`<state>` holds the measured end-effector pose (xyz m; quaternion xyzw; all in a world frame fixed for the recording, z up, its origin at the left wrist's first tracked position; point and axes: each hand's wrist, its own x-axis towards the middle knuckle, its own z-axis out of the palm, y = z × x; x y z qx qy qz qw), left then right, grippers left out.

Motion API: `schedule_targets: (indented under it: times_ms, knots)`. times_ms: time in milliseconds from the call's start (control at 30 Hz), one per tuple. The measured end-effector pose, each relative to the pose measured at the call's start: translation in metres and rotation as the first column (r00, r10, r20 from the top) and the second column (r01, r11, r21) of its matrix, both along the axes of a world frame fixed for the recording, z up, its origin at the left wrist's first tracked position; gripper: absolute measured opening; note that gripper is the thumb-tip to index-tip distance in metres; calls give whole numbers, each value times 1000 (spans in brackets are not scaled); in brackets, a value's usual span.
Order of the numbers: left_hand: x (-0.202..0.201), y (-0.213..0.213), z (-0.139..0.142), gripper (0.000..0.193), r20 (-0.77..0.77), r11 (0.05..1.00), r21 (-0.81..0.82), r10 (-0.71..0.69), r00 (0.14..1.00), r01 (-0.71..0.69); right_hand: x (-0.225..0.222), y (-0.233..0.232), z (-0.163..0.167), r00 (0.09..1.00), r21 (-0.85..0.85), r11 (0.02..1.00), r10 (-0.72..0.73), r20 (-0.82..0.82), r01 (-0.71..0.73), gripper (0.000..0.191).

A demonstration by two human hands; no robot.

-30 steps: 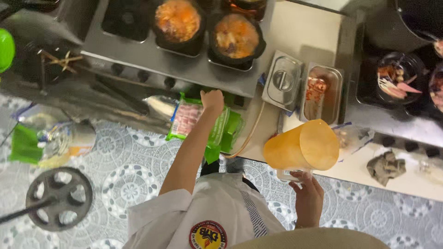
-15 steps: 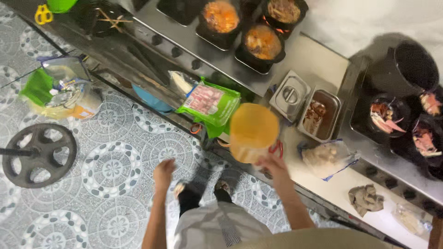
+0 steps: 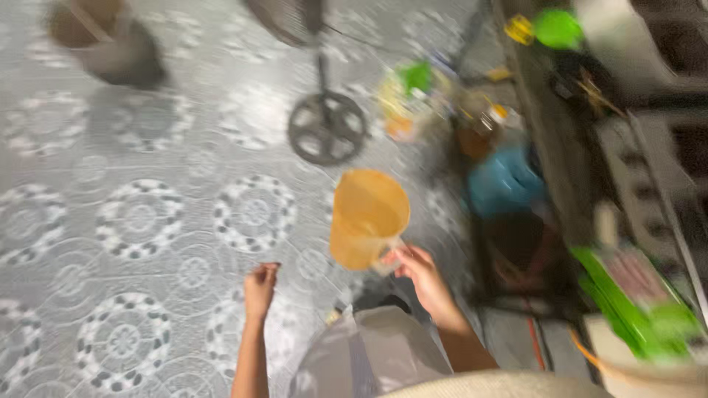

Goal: The person adds slices of ham and other toppings from metal trays into several clay pots on a gas stove, ladles red broth from a large pot into the pots, fetches water in a plastic pitcher, adds blocks of instant noodles into the pots, retrieves frozen meat portions from a chest freezer, unwraps them, and places the meat portions on top of the noodles in the pots.

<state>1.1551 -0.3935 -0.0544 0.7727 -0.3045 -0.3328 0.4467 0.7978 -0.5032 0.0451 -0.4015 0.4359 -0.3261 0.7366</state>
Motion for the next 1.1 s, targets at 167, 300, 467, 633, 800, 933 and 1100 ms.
schedule_targets:
  times_ms: [167,300,467,633,800,933,1100]
  knots:
    - [111,-44,-12,34,75,999,-32,-15,997,18,153,-44,-16,989,-30,989,144,-21,-144,32]
    - [165,-88,-30,32,165,981,-85,-157,974,173,233,-80,-23,992,-159,979,123,-24,-125,28]
    - [216,-148,-36,24,98,880,-39,-467,879,472,266,-76,-22,982,-70,981,-186,-30,184,23]
    - [235,-228,-42,24,125,552,289,-832,541,782,263,-7,-38,766,12,770,-633,-113,638,25]
    - [151,-289,-34,15,177,119,257,-981,74,959,256,116,-47,272,118,252,-938,-213,961,29]
    - [17,-284,-21,16,97,-205,145,-971,-221,968,247,211,-38,-38,-2,-38,-977,-208,999,32]
    - [-185,-216,13,21,134,-479,-10,-870,-474,878,204,283,-5,-278,40,-294,-932,-233,955,33]
